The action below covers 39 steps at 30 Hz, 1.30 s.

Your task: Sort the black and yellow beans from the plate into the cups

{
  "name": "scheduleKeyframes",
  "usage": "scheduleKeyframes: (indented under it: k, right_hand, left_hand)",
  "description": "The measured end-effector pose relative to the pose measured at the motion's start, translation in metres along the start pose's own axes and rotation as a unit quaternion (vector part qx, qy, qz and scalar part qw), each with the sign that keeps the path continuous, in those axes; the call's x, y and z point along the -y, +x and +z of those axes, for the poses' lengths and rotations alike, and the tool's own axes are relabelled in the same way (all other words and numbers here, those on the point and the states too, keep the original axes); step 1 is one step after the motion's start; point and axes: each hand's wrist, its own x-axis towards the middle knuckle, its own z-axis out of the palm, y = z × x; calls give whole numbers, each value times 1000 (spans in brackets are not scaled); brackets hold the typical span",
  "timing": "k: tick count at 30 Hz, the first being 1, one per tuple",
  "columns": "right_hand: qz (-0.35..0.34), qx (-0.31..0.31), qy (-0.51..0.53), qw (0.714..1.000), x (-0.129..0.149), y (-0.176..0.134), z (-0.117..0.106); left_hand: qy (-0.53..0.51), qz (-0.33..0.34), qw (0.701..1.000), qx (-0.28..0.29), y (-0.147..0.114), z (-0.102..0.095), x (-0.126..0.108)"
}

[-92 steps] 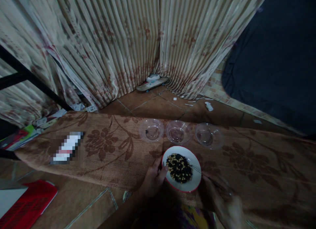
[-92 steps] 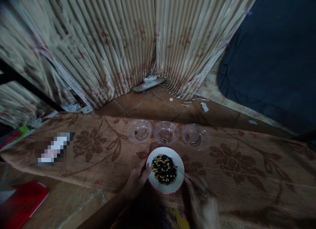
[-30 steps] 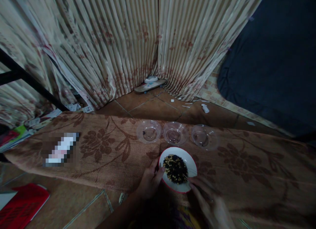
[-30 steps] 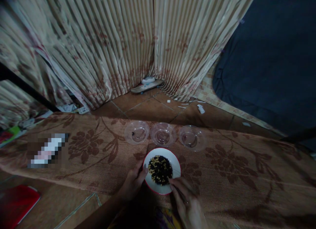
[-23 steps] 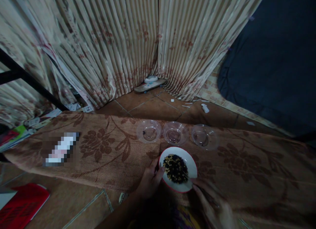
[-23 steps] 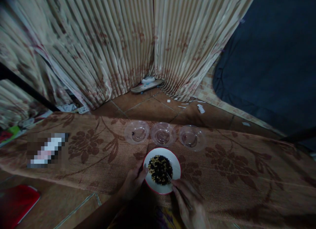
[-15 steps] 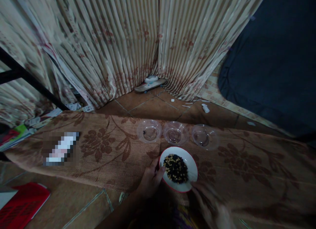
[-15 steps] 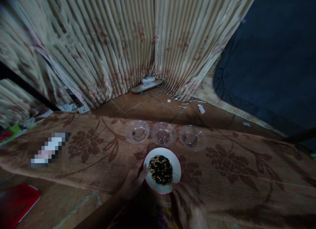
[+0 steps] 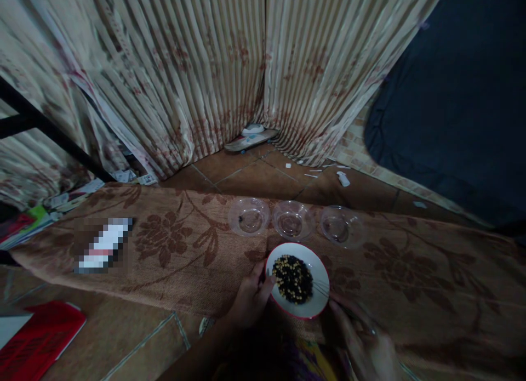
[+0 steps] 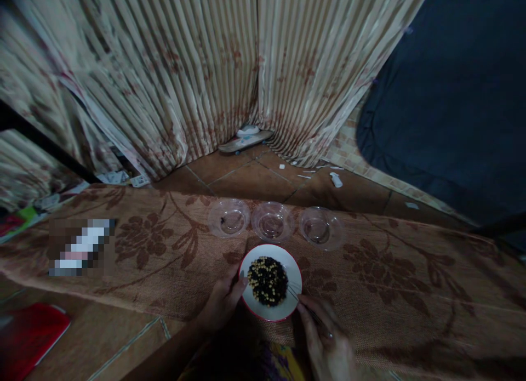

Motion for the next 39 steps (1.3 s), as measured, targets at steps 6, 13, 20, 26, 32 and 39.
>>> scheduleKeyframes:
  k: [6,13,20,26,32,39]
  right_hand:
    - [12,-8,5,1000,1,-1,4]
    - [39,-13,11,999,1,0,3]
    - [25,-23,3,999,1,1,4]
    - [39,-15,3,999,-4,-1,4]
    - [41,-31,30,998,4,1,4]
    - [53,-37,42,997,6,2,2]
  left_hand:
    - [-1,-4,1000,-3,0,0,1]
    - [-11,2,1000,8,-1,-1,-1]
    - [-5,-4,1000,1,-1,-1,-2]
    - [-9,-4,1000,7,-1,0,1]
    - [2,1,1000,4,-1,-1,0]
    - [-6,-2,1000,-3,-1,0,-3]
